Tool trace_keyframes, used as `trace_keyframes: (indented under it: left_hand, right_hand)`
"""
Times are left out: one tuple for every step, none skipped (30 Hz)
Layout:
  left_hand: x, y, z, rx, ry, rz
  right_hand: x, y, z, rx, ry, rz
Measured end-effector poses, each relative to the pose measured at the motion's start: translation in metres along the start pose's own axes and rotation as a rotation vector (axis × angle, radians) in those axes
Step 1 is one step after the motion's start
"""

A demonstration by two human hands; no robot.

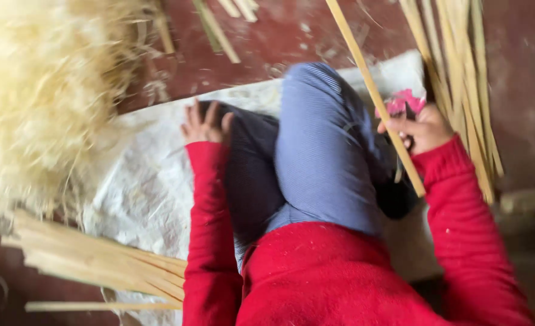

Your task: Scraping and cleaning thin wooden strips using a small knife

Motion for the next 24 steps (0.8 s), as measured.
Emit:
trace_keyframes:
  left_hand:
    - [0.001, 0.007, -0.006, 0.015, 0.017, 0.073]
    - [0.003, 0.011, -0.012, 0.031, 0.022, 0.156]
    - [0.007, 0.015, -0.013, 0.026, 0.057, 0.134]
    - [0.012, 0.017, -0.016, 0.022, 0.059, 0.149]
    - [0.015, 0.018, -0.020, 0.019, 0.060, 0.164]
    - [0.018, 0.024, -0.017, 0.022, 0.053, 0.160]
    - [0.021, 0.029, -0.017, 0.041, 0.068, 0.180]
    - [0.026, 0.030, -0.021, 0.063, 0.058, 0.219]
    - [0.030, 0.035, -0.023, 0.071, 0.026, 0.234]
    - [0.033, 0.040, -0.023, 0.069, 0.036, 0.232]
    - [0.035, 0.046, -0.022, 0.068, 0.045, 0.230]
    - [0.035, 0.046, -0.020, 0.081, 0.027, 0.237]
    - [0.034, 0.045, -0.017, 0.075, 0.025, 0.232]
    - [0.036, 0.044, -0.015, 0.072, 0.030, 0.227]
    - [0.034, 0.041, -0.017, 0.087, 0.019, 0.233]
    - [0.034, 0.039, -0.017, 0.060, 0.018, 0.184]
    - [0.033, 0.037, -0.018, 0.034, 0.018, 0.135]
    - [0.033, 0.034, -0.017, 0.038, 0.021, 0.138]
    - [0.033, 0.030, -0.016, 0.023, 0.029, 0.130]
    - [0.033, 0.027, -0.015, 0.005, 0.034, 0.125]
    - [0.034, 0.027, -0.015, 0.006, 0.033, 0.130]
    - [0.033, 0.026, -0.015, 0.007, 0.035, 0.126]
    - [0.032, 0.026, -0.015, 0.008, 0.037, 0.122]
    - [0.032, 0.026, -0.015, 0.003, 0.031, 0.127]
  right_hand:
    - [-0.005, -0.021, 0.014, -0.069, -0.021, 0.090]
    - [-0.003, -0.040, 0.021, -0.147, -0.053, 0.169]
    - [-0.014, -0.065, 0.033, -0.128, -0.049, 0.206]
    - [-0.017, -0.090, 0.043, -0.227, -0.012, 0.309]
    - [-0.021, -0.113, 0.052, -0.327, 0.023, 0.413]
    - [-0.024, -0.126, 0.053, -0.326, 0.030, 0.408]
    - [-0.027, -0.136, 0.054, -0.397, 0.047, 0.418]
    - [-0.024, -0.141, 0.051, -0.479, 0.065, 0.398]
    - [-0.020, -0.128, 0.048, -0.489, 0.074, 0.364]
    - [-0.018, -0.117, 0.046, -0.529, 0.061, 0.327]
    - [-0.014, -0.107, 0.044, -0.569, 0.049, 0.290]
    - [-0.009, -0.083, 0.035, -0.567, 0.058, 0.268]
    - [-0.003, -0.059, 0.027, -0.489, 0.092, 0.132]
    - [0.002, -0.034, 0.019, -0.405, 0.121, 0.001]
    - [0.013, -0.013, 0.008, -0.397, 0.125, -0.017]
    - [0.022, 0.010, -0.002, -0.417, 0.154, -0.249]
    - [0.031, 0.033, -0.011, -0.434, 0.186, -0.482]
    - [0.045, 0.049, -0.018, -0.428, 0.184, -0.483]
    - [0.059, 0.065, -0.025, -0.261, 0.094, -0.576]
    - [0.075, 0.082, -0.034, -0.097, -0.002, -0.664]
    - [0.073, 0.107, -0.060, -0.095, -0.006, -0.667]
    - [0.073, 0.132, -0.087, -0.088, 0.122, -0.682]
    - [0.074, 0.157, -0.114, -0.079, 0.249, -0.694]
    - [0.072, 0.173, -0.131, -0.086, 0.244, -0.698]
Point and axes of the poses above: each hand's wrist, its own x-axis away from the middle knuckle, its own y-axis out of the back of the hand, z = x × y, the point moved 1 cm from there along -x, towards the middle knuckle
